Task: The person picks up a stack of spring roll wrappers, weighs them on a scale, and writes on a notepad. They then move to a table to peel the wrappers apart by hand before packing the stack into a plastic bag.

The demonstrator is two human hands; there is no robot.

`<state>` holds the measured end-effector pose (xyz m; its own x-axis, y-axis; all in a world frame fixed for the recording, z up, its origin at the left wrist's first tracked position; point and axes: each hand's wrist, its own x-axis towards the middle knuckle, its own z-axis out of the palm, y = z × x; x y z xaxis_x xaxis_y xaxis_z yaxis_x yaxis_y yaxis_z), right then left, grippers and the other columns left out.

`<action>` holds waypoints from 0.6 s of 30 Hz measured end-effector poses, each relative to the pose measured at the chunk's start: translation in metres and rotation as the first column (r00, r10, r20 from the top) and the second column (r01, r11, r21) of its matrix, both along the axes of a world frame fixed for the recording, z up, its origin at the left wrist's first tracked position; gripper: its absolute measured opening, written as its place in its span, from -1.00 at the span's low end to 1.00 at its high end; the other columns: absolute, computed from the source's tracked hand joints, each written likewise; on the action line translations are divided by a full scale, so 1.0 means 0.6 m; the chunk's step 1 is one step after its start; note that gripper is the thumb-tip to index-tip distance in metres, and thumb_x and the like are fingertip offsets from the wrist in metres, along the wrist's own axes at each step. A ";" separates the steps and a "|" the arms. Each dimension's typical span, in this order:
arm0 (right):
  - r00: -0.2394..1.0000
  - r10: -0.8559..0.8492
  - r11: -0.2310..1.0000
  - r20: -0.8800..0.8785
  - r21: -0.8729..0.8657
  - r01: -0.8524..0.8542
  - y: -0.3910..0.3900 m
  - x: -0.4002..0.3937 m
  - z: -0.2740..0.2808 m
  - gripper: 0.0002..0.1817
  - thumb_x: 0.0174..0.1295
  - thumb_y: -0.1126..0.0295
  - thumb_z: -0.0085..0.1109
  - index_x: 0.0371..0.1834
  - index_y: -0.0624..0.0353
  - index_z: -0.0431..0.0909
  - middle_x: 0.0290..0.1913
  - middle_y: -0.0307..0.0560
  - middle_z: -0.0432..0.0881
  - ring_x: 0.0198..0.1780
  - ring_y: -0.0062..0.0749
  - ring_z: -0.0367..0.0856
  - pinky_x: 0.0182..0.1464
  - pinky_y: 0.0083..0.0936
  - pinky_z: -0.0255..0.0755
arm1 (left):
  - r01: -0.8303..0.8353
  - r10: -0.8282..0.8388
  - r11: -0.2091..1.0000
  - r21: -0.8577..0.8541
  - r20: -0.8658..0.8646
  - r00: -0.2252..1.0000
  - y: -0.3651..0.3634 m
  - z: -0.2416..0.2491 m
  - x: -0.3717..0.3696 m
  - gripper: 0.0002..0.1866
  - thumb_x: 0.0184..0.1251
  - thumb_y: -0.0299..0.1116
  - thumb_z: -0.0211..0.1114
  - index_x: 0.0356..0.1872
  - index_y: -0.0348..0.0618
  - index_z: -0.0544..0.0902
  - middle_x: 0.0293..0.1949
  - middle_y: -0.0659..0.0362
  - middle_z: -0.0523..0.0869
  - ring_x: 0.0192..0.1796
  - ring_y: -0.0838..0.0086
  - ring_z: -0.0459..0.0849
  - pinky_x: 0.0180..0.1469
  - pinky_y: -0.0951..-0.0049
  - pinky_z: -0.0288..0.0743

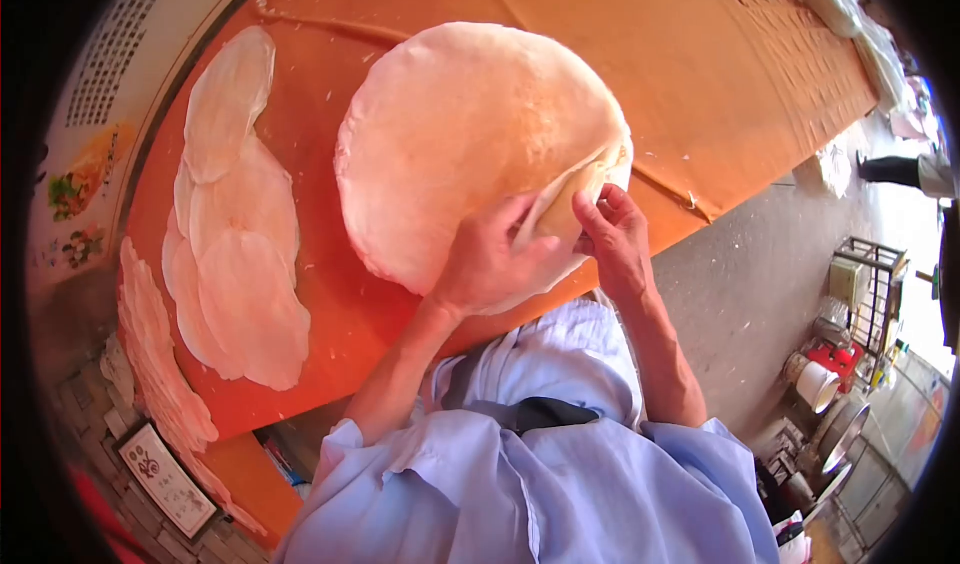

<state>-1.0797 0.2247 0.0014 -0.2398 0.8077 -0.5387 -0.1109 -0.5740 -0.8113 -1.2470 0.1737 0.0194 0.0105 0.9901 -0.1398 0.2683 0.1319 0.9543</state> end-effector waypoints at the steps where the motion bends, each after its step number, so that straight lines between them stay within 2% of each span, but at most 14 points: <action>1: 0.999 0.035 0.999 0.001 0.015 -0.035 0.000 0.013 -0.002 -0.51 0.24 0.14 0.32 0.04 0.31 0.47 -0.18 -0.11 0.67 -0.27 -0.56 0.61 -0.30 -0.59 0.49 | -0.025 0.040 0.996 -0.087 0.173 0.984 -0.003 -0.018 -0.009 -0.56 0.21 -0.39 0.33 0.12 -0.31 0.54 -0.09 0.02 0.69 -0.09 0.33 0.69 -0.04 0.43 0.55; 2: 1.000 0.017 1.000 0.003 0.006 -0.017 -0.005 0.018 -0.001 -0.52 0.23 0.18 0.32 0.05 0.32 0.47 -0.18 -0.09 0.67 -0.26 -0.54 0.62 -0.28 -0.58 0.51 | -0.039 0.100 0.982 -0.184 0.335 0.937 -0.009 -0.029 -0.019 -0.56 0.22 -0.39 0.31 0.12 -0.32 0.54 -0.10 -0.01 0.69 -0.10 0.32 0.69 -0.05 0.43 0.56; 3: 1.000 0.002 1.000 0.005 -0.006 -0.002 -0.011 0.021 0.002 -0.53 0.22 0.23 0.32 0.05 0.33 0.47 -0.17 -0.08 0.67 -0.24 -0.52 0.63 -0.26 -0.56 0.52 | -0.059 0.126 0.964 -0.259 0.251 0.960 -0.009 -0.020 -0.030 -0.63 0.29 -0.42 0.24 0.10 -0.31 0.56 -0.15 0.05 0.72 -0.13 0.44 0.69 -0.06 0.45 0.55; 4: 1.000 -0.012 1.000 0.009 -0.012 0.012 -0.013 0.023 0.003 -0.55 0.22 0.27 0.32 0.05 0.35 0.46 -0.17 -0.06 0.68 -0.22 -0.50 0.64 -0.24 -0.55 0.53 | -0.072 0.088 0.981 -0.181 0.086 0.992 -0.003 -0.017 -0.027 -0.66 0.30 -0.42 0.23 0.08 -0.31 0.57 -0.18 0.11 0.72 -0.15 0.49 0.68 -0.07 0.46 0.55; 6: 0.977 0.037 0.993 0.211 0.098 -0.059 -0.012 0.021 -0.001 -0.56 0.18 0.34 0.32 0.05 0.36 0.47 -0.17 -0.04 0.68 -0.20 -0.47 0.66 -0.22 -0.54 0.55 | -0.066 0.060 0.998 -0.014 -0.248 0.967 0.008 -0.014 -0.016 -0.70 0.33 -0.42 0.21 0.04 -0.30 0.61 -0.24 0.23 0.73 -0.20 0.58 0.66 -0.10 0.49 0.55; 7: 0.949 0.065 0.983 0.309 0.147 -0.115 -0.012 0.016 -0.004 -0.56 0.16 0.37 0.31 0.05 0.37 0.47 -0.17 -0.03 0.68 -0.19 -0.46 0.66 -0.21 -0.53 0.56 | -0.020 0.014 1.000 -0.016 -0.316 0.949 0.011 -0.009 -0.007 -0.72 0.34 -0.43 0.20 0.03 -0.30 0.62 -0.25 0.25 0.73 -0.22 0.60 0.66 -0.12 0.50 0.55; 9: 0.969 -0.017 0.963 0.248 0.265 -0.051 -0.020 0.020 -0.042 -0.56 0.13 0.40 0.32 0.04 0.37 0.47 -0.18 -0.03 0.68 -0.21 -0.46 0.66 -0.22 -0.53 0.56 | 0.042 -0.052 0.999 -0.031 -0.476 0.878 0.015 0.004 -0.014 -0.75 0.37 -0.44 0.17 -0.01 -0.29 0.64 -0.28 0.30 0.72 -0.26 0.64 0.65 -0.16 0.51 0.55; 10: 0.980 -0.048 0.948 0.195 0.319 -0.017 -0.023 0.017 -0.059 -0.56 0.11 0.42 0.32 0.04 0.37 0.48 -0.18 -0.04 0.68 -0.22 -0.46 0.66 -0.22 -0.54 0.56 | -0.008 0.007 1.000 -0.001 -0.372 0.928 0.010 0.003 -0.048 -0.76 0.37 -0.44 0.18 -0.02 -0.29 0.64 -0.28 0.30 0.72 -0.27 0.62 0.65 -0.18 0.51 0.55; 12: 0.982 0.020 0.985 0.189 0.164 -0.052 -0.022 0.022 -0.032 -0.60 0.10 0.45 0.28 0.01 0.35 0.50 -0.20 -0.09 0.68 -0.27 -0.50 0.65 -0.27 -0.56 0.54 | -0.107 0.112 0.993 0.053 -0.120 0.986 -0.008 -0.006 -0.118 -0.78 0.36 -0.45 0.18 -0.05 -0.28 0.66 -0.29 0.28 0.73 -0.28 0.59 0.67 -0.21 0.50 0.56; 13: 0.978 0.018 0.987 0.207 0.151 -0.051 -0.024 0.020 -0.027 -0.61 0.10 0.46 0.27 0.01 0.34 0.50 -0.21 -0.11 0.68 -0.29 -0.52 0.64 -0.29 -0.57 0.52 | -0.140 0.138 0.990 0.022 0.063 0.988 -0.006 0.073 -0.151 -0.78 0.36 -0.46 0.19 -0.04 -0.26 0.65 -0.25 0.26 0.73 -0.26 0.58 0.68 -0.21 0.51 0.56; 14: 0.973 0.010 0.989 0.229 0.143 -0.044 -0.024 0.018 -0.023 -0.62 0.10 0.47 0.25 0.00 0.34 0.51 -0.22 -0.13 0.67 -0.31 -0.54 0.63 -0.31 -0.59 0.51 | -0.235 0.208 0.967 0.098 0.226 0.952 -0.018 0.097 -0.195 -0.75 0.33 -0.48 0.22 -0.01 -0.29 0.63 -0.23 0.28 0.72 -0.21 0.61 0.67 -0.18 0.53 0.55; 15: 0.968 -0.003 0.990 0.251 0.135 -0.033 -0.023 0.016 -0.022 -0.64 0.10 0.48 0.24 0.00 0.33 0.51 -0.23 -0.15 0.67 -0.33 -0.56 0.62 -0.33 -0.60 0.49 | -0.446 0.413 0.894 0.041 0.307 0.857 -0.037 0.136 -0.229 -0.72 0.31 -0.49 0.24 0.03 -0.28 0.61 -0.18 0.24 0.72 -0.20 0.60 0.68 -0.13 0.51 0.59; 16: 0.968 0.004 0.990 0.251 0.134 -0.039 -0.022 0.015 -0.023 -0.64 0.10 0.47 0.23 -0.01 0.33 0.51 -0.24 -0.16 0.67 -0.33 -0.57 0.61 -0.34 -0.62 0.48 | -0.552 0.474 0.824 0.128 0.380 0.795 -0.056 0.150 -0.279 -0.68 0.30 -0.50 0.23 0.07 -0.30 0.56 -0.11 0.18 0.70 -0.17 0.48 0.69 -0.09 0.46 0.62; 18: 0.966 0.017 0.990 0.258 0.130 -0.052 -0.020 0.015 -0.025 -0.64 0.11 0.45 0.22 -0.01 0.32 0.52 -0.26 -0.19 0.66 -0.35 -0.60 0.59 -0.36 -0.64 0.46 | -0.732 0.646 0.658 0.176 0.369 0.668 -0.109 0.186 -0.362 -0.55 0.35 -0.48 0.13 0.26 -0.33 0.42 0.11 0.02 0.61 0.08 0.31 0.64 0.16 0.31 0.51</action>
<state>-1.0706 0.2125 -0.0133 -0.1369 0.8704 -0.4728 0.1279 -0.4578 -0.8798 -1.4641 0.1082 0.1310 -0.7001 0.7122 0.0504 -0.0406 -0.1101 0.9931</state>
